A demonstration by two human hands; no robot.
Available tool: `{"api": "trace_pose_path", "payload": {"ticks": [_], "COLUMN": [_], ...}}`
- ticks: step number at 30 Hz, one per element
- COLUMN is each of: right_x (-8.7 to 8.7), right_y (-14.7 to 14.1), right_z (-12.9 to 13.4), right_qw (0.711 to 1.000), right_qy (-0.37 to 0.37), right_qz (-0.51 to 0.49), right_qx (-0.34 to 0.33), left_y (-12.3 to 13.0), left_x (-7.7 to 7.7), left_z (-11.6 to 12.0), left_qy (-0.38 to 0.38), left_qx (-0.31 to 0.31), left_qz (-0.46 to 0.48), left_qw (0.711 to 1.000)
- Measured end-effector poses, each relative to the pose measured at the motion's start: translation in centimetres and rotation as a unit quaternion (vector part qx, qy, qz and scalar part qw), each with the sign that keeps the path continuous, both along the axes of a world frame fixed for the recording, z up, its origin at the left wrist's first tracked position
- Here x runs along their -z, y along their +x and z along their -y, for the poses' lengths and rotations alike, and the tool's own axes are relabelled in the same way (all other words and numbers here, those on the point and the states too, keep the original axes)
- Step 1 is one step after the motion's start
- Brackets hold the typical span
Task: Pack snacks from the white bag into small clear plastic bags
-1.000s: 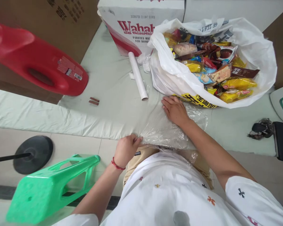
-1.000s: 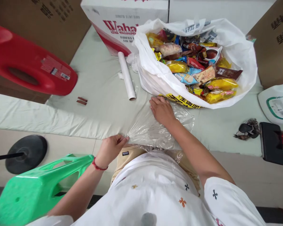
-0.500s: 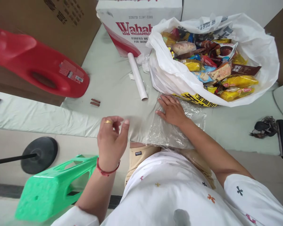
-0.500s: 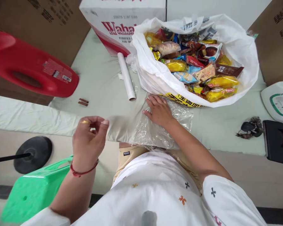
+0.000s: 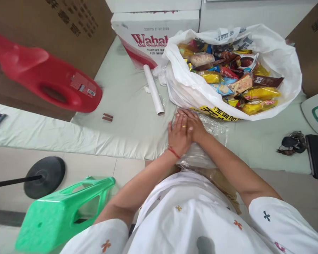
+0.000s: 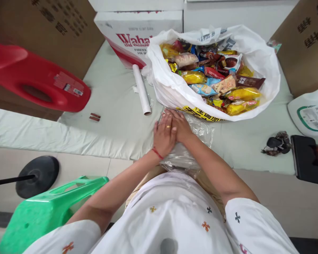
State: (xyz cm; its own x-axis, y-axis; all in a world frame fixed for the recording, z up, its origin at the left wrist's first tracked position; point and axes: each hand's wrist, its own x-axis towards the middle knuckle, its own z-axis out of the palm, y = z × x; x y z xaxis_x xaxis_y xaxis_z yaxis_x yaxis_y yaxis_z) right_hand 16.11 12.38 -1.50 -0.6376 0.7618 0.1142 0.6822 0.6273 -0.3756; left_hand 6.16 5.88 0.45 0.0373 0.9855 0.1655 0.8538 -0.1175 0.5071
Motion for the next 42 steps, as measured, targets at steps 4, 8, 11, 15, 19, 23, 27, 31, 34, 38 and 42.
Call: {"api": "trace_pose_path", "payload": {"ticks": [4, 8, 11, 15, 19, 23, 27, 31, 34, 38, 42], "right_x": [-0.1, 0.2, 0.6, 0.3, -0.1, -0.3, -2.5, -5.7, -5.5, -2.3, -2.2], "right_y": [0.0, 0.4, 1.2, 1.8, 1.5, 1.4, 2.4, 3.5, 4.6, 8.7, 13.8], "right_z": [-1.1, -2.4, -3.7, -5.0, -5.3, -5.2, -3.6, 2.8, 9.6, 17.1, 20.3], "right_qw": [1.0, 0.993, 0.978, 0.92, 0.836, 0.804, 0.816, 0.947, 0.991, 0.996, 0.997], "right_qy": [-0.025, -0.058, -0.095, -0.25, -0.37, -0.396, -0.382, -0.145, -0.004, 0.004, -0.048], "right_qz": [-0.014, -0.083, -0.169, -0.303, -0.404, -0.442, -0.432, -0.277, -0.128, 0.035, 0.036], "right_qx": [0.002, -0.058, -0.072, -0.016, 0.031, 0.036, 0.049, 0.071, -0.039, -0.078, -0.055], "left_y": [-4.5, -5.3, -5.2, -5.6, -6.3, -7.0, -7.5, -7.3, -7.1, -7.2, -7.0], "left_x": [0.4, 0.3, 0.3, -0.2, -0.3, 0.4, 0.5, 0.1, -0.1, -0.2, -0.4], "left_z": [1.3, 2.9, 3.6, 3.3, 2.6, 2.1, 1.6, 1.4, 1.3, 1.1, 1.5], "left_qy": [-0.066, -0.081, -0.083, -0.087, -0.066, -0.002, -0.033, -0.08, -0.091, -0.098, -0.101], "left_qx": [0.019, 0.03, 0.02, 0.036, 0.026, 0.068, 0.156, 0.124, 0.116, 0.093, 0.077], "left_qz": [-0.106, -0.182, -0.209, -0.21, -0.196, -0.184, -0.165, -0.161, -0.161, -0.164, -0.17], "left_qw": [0.992, 0.979, 0.974, 0.973, 0.978, 0.981, 0.973, 0.976, 0.976, 0.977, 0.977]}}
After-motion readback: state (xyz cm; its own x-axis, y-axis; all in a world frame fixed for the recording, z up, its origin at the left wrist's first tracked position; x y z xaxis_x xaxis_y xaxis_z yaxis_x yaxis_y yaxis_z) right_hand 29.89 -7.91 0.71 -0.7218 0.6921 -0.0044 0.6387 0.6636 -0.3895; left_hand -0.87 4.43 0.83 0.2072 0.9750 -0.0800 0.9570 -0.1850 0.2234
